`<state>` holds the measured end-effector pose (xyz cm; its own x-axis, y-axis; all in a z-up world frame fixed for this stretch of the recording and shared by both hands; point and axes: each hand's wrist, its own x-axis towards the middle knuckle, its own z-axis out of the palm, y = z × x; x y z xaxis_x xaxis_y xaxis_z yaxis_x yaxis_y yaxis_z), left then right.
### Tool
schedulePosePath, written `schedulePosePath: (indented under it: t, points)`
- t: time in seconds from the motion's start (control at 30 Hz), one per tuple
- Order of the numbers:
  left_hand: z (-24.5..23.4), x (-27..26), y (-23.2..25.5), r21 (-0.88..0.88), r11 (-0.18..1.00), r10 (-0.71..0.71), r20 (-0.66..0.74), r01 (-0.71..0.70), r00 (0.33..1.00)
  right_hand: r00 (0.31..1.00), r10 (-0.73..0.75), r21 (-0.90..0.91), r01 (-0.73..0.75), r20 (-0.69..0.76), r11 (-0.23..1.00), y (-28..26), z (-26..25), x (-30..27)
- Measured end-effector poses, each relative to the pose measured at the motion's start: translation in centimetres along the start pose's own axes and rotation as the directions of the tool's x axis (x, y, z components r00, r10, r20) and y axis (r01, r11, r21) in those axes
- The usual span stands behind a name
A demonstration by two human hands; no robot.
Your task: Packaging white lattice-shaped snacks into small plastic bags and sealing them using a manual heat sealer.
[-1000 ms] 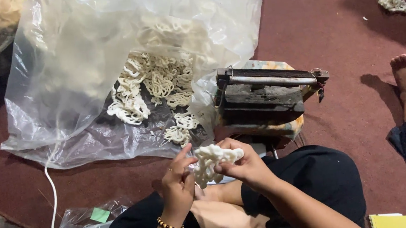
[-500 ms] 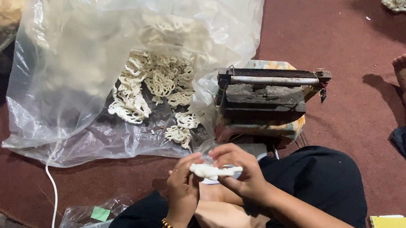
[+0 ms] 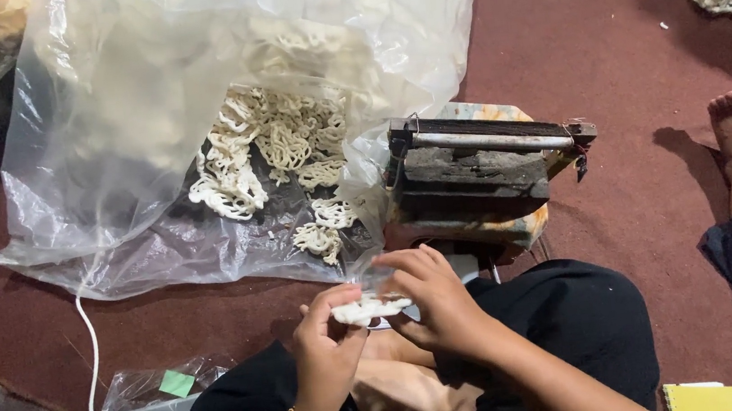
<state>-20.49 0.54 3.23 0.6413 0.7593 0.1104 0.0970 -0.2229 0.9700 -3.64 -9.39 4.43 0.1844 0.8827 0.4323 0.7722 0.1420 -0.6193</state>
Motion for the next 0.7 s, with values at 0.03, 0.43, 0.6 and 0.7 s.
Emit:
schedulePosePath:
  t: [0.03,0.43,0.6,0.7]
  points:
    - [-0.1,-0.1,0.1,0.022,0.999,-0.035,0.002,0.035,0.999,1.000,0.002,0.030,-0.002,0.000,1.000,-0.6,-0.6,0.1]
    - [-1.7,-0.9,-0.9,-0.386,0.808,-0.422,0.148,0.445,0.894,0.951,-0.207,-0.284,0.270,0.231,0.920,-0.2,0.9,-0.5]
    - [-9.7,1.6,2.1,-0.213,0.905,-0.356,0.098,0.369,0.929,0.917,-0.246,-0.235,0.326,0.313,0.916,0.7,2.4,0.8]
    - [-22.8,1.9,-0.2,0.034,0.973,-0.229,0.035,0.228,0.973,0.924,-0.207,-0.248,0.293,0.322,0.924,1.7,1.4,1.4]
